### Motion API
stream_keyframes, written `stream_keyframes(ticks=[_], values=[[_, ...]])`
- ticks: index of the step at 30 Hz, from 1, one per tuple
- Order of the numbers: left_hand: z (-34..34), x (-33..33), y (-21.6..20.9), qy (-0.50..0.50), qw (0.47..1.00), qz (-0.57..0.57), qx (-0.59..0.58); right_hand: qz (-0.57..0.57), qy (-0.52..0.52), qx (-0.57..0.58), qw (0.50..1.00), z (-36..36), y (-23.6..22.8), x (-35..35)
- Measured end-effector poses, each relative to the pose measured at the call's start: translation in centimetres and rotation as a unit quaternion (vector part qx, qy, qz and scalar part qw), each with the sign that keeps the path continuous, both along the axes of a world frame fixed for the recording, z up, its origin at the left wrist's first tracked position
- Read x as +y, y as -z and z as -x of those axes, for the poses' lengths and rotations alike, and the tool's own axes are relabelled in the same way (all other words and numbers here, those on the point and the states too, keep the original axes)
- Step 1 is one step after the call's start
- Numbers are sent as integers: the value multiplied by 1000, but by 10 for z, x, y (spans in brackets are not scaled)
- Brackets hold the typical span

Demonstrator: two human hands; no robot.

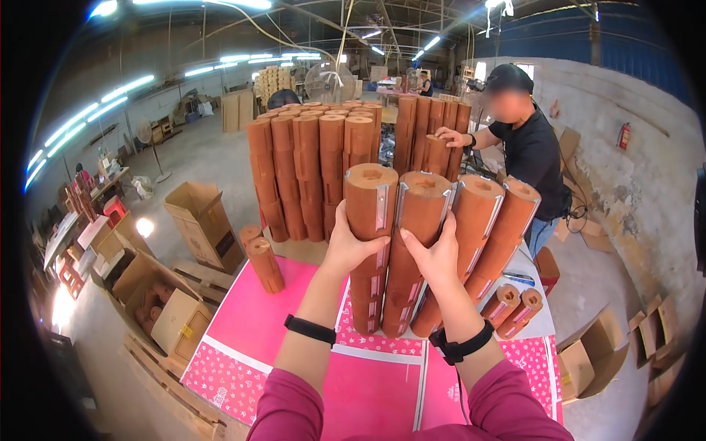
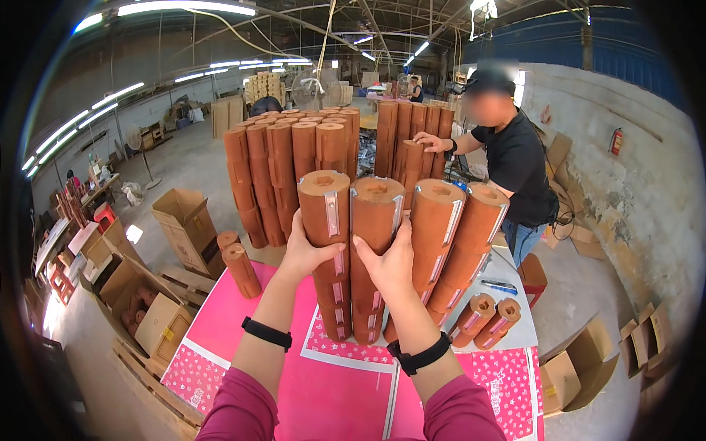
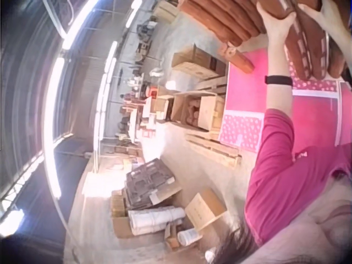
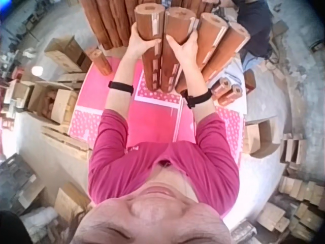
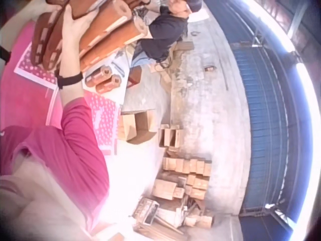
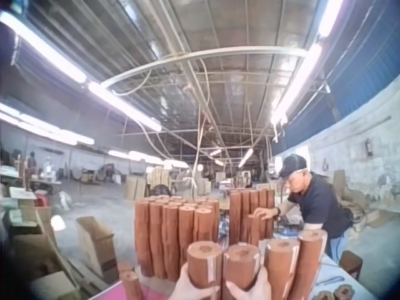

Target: The recorder moves large wooden cylinders with metal brackets between workbenches and pallets.

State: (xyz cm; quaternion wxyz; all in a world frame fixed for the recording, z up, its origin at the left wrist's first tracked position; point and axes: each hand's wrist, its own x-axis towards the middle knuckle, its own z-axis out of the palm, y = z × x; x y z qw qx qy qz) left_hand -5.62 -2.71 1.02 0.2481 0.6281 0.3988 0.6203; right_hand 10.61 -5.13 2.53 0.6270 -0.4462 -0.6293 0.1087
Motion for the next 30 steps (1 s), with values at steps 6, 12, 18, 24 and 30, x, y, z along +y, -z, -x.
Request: stream_keyframes(ticks=[6, 12, 18, 24, 30], values=[[0, 3, 22, 15, 1000, 0, -3, -9, -29, -56, 998, -3, 18, -3], [0, -10, 62, 15, 997, 71, -11, -9, -18, -39, 999, 4, 73, -27], [-9, -17, 64, -42, 992, 123, 3, 140, 13, 34, 990, 1, 132, -25], [-7, -11, 73, -32, 993, 114, 12, 122, 19, 47, 991, 6, 128, -9], [0, -6, 82, 39, 992, 121, -11, 102, -10, 2, 995, 0, 149, -10]])
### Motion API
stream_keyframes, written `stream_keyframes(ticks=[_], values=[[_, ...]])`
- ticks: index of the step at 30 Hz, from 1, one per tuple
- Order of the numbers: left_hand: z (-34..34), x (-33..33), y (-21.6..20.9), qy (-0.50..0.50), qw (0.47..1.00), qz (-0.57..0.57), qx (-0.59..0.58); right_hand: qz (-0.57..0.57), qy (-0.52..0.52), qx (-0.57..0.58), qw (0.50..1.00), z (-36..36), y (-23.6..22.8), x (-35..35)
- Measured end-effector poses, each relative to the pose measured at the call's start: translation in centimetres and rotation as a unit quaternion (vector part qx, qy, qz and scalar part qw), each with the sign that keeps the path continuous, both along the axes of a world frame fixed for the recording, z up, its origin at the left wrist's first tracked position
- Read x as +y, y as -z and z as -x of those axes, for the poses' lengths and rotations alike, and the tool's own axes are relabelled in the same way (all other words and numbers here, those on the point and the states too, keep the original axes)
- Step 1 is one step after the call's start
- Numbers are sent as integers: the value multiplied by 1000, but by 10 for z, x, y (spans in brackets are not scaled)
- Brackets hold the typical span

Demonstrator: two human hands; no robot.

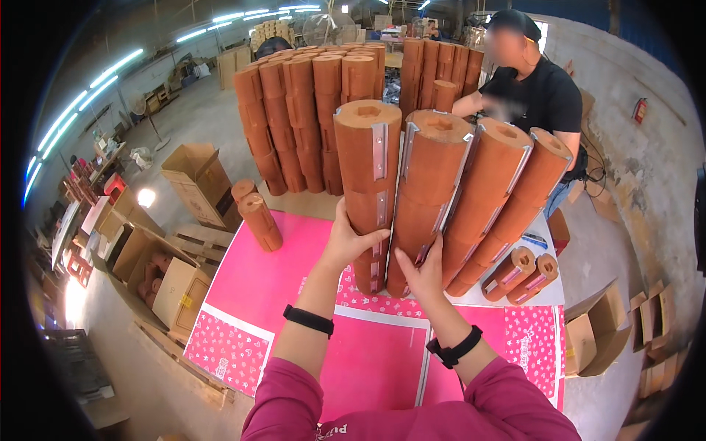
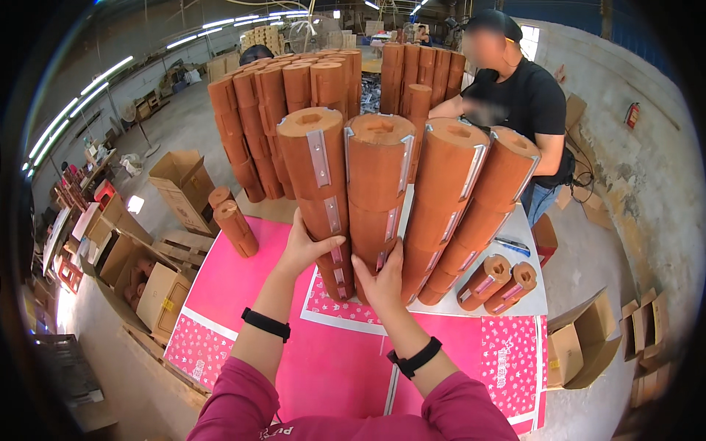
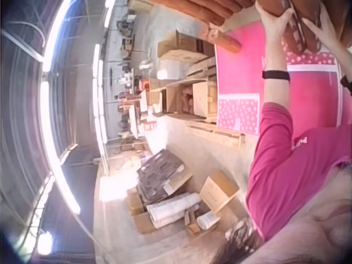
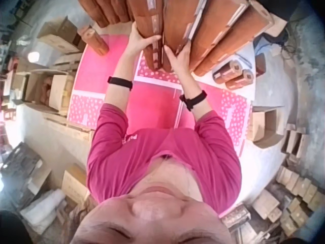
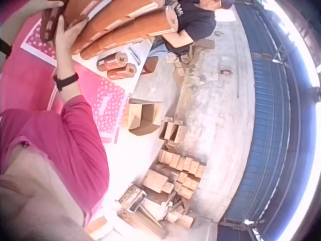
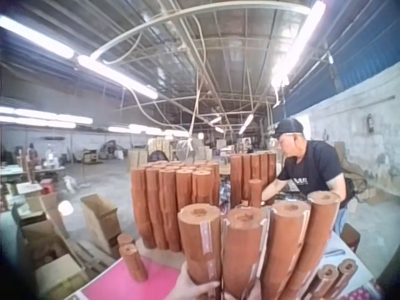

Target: The recorder moves large wooden cylinders with metal brackets between workbenches and pallets.

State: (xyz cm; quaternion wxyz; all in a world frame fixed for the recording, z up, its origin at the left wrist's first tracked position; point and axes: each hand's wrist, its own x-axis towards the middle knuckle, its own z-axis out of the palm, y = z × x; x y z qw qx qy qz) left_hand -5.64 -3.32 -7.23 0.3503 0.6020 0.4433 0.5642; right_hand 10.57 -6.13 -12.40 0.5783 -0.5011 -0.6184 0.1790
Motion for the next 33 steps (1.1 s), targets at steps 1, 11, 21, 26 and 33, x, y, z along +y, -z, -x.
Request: stream_keyframes(ticks=[1, 11, 21, 26, 33], values=[[1, 0, 3, 21, 1000, 3, -18, 2, -2, 0, 1000, -1, 9, -3], [24, 0, 115, 131, 976, 160, -67, 171, -68, -20, 983, -15, 132, -8], [15, 3, 158, 140, 966, 215, -8, 188, -46, 92, 977, -5, 153, 2], [19, 7, 164, 153, 969, 195, 22, 187, -13, 55, 981, -2, 137, 4], [22, 12, 174, 132, 972, 181, 69, 189, -25, 62, 980, -4, 143, 17]])
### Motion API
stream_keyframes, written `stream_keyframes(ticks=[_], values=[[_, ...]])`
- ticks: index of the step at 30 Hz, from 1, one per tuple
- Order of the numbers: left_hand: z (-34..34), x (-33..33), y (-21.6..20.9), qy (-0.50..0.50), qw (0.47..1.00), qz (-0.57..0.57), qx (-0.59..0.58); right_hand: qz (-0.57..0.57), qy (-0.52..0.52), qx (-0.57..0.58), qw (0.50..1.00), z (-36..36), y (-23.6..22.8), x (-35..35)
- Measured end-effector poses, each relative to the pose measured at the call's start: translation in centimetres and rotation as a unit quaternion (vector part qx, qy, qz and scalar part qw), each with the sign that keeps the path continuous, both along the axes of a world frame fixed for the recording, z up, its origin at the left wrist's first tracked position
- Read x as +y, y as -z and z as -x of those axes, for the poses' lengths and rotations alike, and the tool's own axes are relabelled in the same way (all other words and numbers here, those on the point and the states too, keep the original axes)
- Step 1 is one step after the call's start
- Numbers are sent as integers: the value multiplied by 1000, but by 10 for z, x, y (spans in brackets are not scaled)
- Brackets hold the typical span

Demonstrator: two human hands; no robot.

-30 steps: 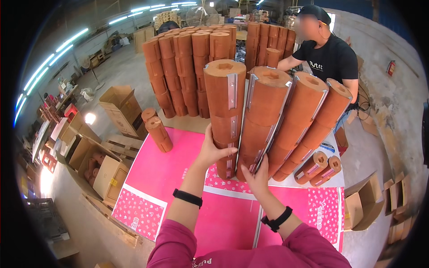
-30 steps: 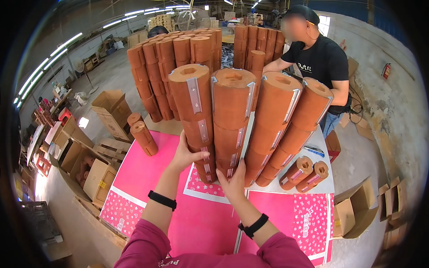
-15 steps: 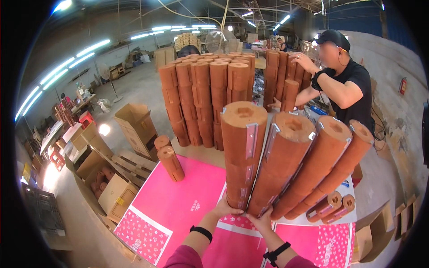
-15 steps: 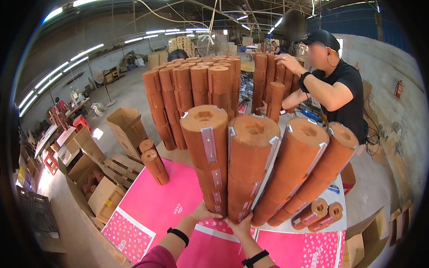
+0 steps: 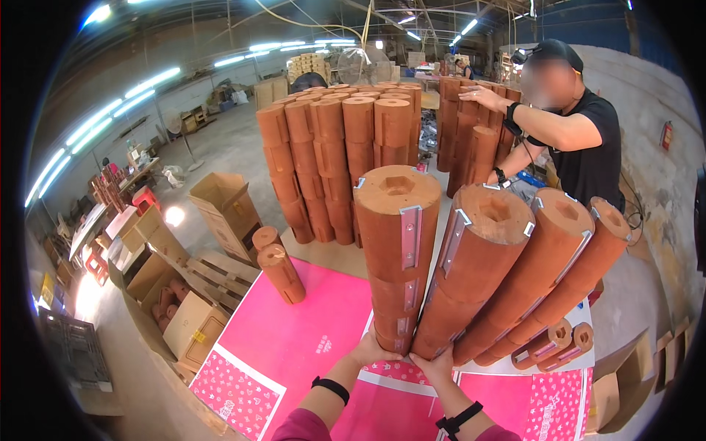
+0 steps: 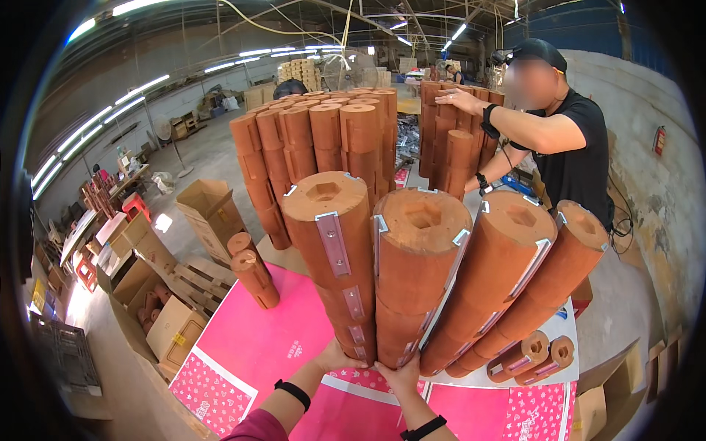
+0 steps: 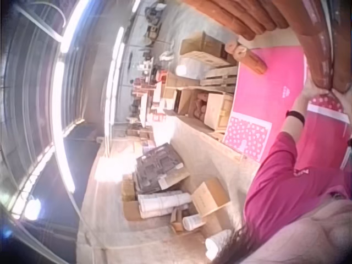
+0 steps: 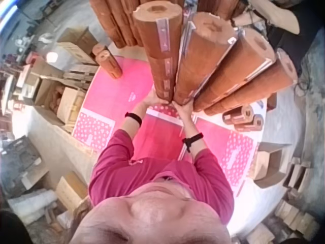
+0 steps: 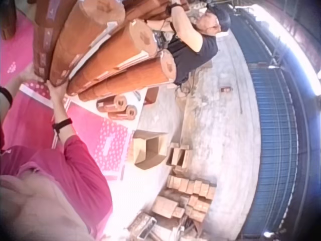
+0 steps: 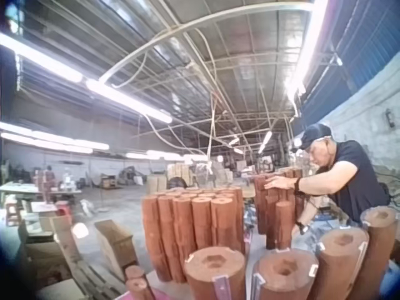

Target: The recorder moves large wooden cylinders with metal brackets between workbenches and pallets.

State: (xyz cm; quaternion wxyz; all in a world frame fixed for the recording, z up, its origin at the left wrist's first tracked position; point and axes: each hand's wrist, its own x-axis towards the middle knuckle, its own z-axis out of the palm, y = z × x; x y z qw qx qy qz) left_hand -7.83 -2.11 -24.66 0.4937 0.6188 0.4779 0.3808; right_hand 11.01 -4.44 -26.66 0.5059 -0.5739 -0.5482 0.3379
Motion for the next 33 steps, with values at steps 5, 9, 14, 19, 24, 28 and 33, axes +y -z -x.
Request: stream_keyframes(ticks=[5, 9, 14, 19, 24, 28, 33], values=[[-3, -2, -8, 3, 999, 23, -46, -16, 13, 56, 998, 3, 4, 1], [-5, -3, -3, -12, 998, 39, -49, 51, 21, 8, 998, 2, -21, -4], [-7, -10, -6, -1, 995, 39, -95, -16, -1, -11, 1000, -4, -8, -2], [-8, -20, -15, -22, 995, 46, -91, 27, -27, -3, 999, -4, -30, -4], [-6, -27, 1, -29, 993, 31, -113, 38, -43, 21, 998, -4, -20, -6], [-7, -46, 8, -66, 990, 16, -120, 2, -80, 5, 997, -10, -1, -13], [-7, -86, 9, -91, 981, 25, -167, 25, -133, 25, 991, -11, -19, -44]])
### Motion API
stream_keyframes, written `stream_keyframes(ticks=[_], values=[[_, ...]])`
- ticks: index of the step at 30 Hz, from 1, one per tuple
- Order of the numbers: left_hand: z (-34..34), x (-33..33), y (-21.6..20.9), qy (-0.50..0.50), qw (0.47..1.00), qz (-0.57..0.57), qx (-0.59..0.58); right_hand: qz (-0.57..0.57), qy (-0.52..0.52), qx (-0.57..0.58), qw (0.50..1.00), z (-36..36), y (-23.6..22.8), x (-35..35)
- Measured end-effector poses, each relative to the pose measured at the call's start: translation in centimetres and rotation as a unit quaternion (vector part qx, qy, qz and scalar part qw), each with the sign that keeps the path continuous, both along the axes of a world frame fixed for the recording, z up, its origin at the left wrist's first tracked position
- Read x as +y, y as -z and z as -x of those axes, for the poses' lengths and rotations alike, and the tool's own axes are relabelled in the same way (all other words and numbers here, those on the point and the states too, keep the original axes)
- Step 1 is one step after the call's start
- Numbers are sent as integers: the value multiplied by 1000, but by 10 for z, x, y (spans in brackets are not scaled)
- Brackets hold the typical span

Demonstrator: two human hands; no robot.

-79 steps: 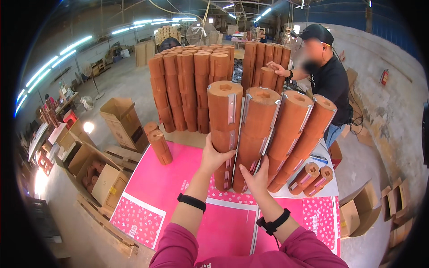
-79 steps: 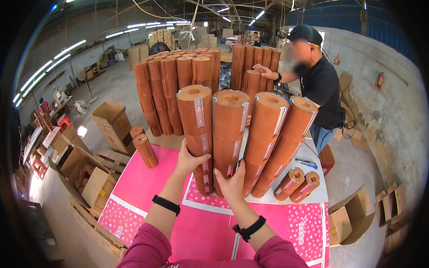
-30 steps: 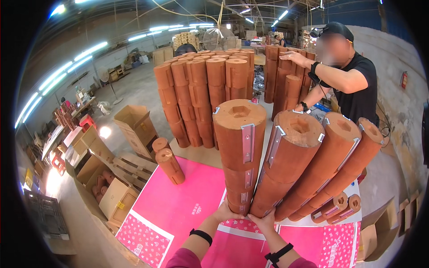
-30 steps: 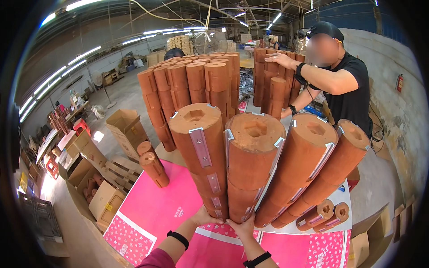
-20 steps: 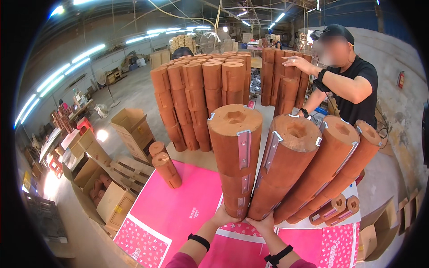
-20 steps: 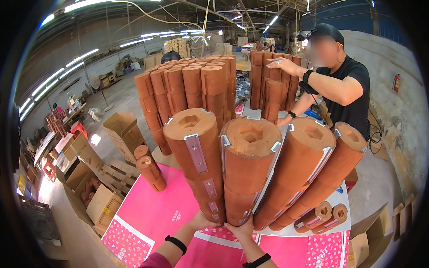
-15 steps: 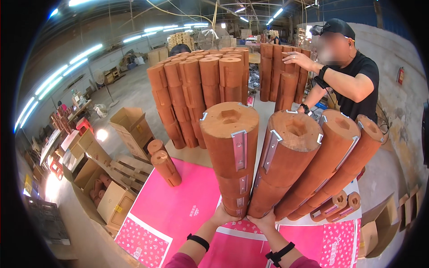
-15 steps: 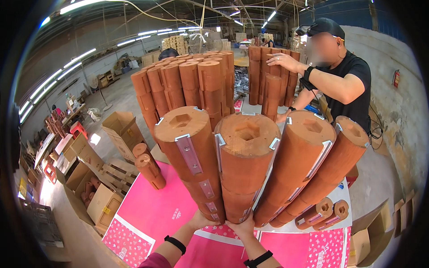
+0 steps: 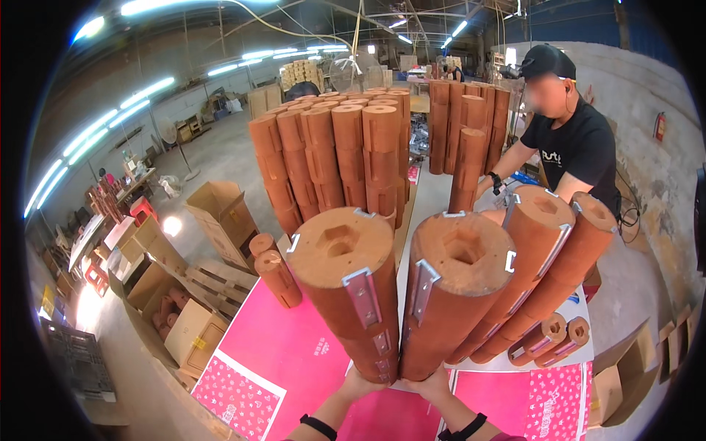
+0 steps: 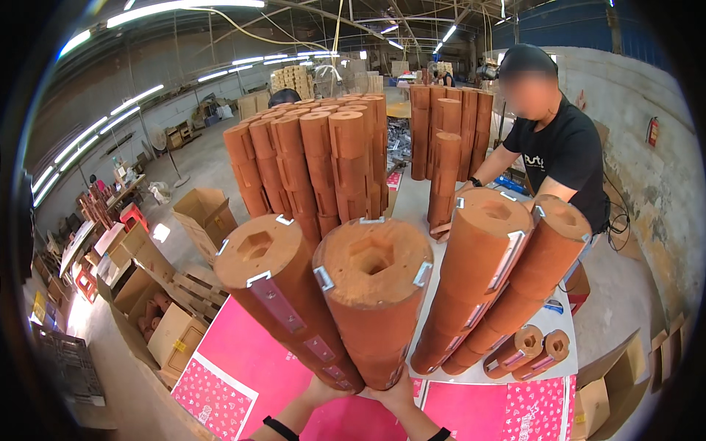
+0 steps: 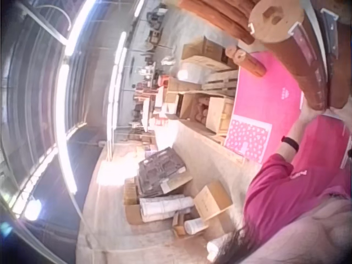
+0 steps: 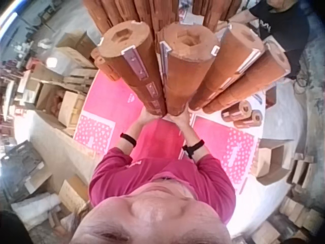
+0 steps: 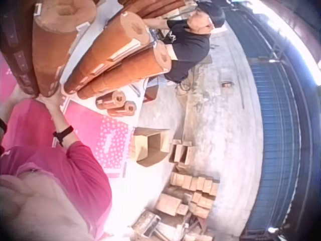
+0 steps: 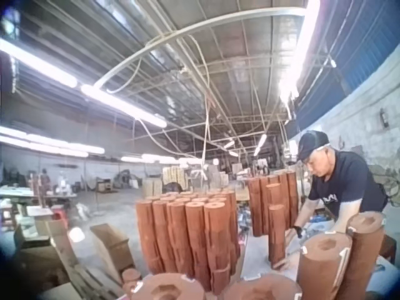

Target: The recorder moves large wooden cylinders with metal brackets between workbenches and pallets.

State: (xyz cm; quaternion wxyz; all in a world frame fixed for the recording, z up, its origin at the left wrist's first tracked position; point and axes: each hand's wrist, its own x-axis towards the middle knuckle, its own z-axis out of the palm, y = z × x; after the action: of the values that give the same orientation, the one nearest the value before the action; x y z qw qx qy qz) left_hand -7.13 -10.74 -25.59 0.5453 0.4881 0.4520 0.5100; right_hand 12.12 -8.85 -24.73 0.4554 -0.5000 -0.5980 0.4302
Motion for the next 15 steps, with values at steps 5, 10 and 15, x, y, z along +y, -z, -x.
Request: stream_keyframes(ticks=[5, 10, 15], values=[[-3, -51, -3, -5, 999, 6, 49, 54, -65, -15, 996, -11, -1, -36], [-10, -109, -48, -31, 995, 0, 93, 72, -116, -19, 990, -15, -36, -83], [-20, -170, -58, -56, 994, 25, 88, -22, -178, 4, 984, -19, -82, -130]])
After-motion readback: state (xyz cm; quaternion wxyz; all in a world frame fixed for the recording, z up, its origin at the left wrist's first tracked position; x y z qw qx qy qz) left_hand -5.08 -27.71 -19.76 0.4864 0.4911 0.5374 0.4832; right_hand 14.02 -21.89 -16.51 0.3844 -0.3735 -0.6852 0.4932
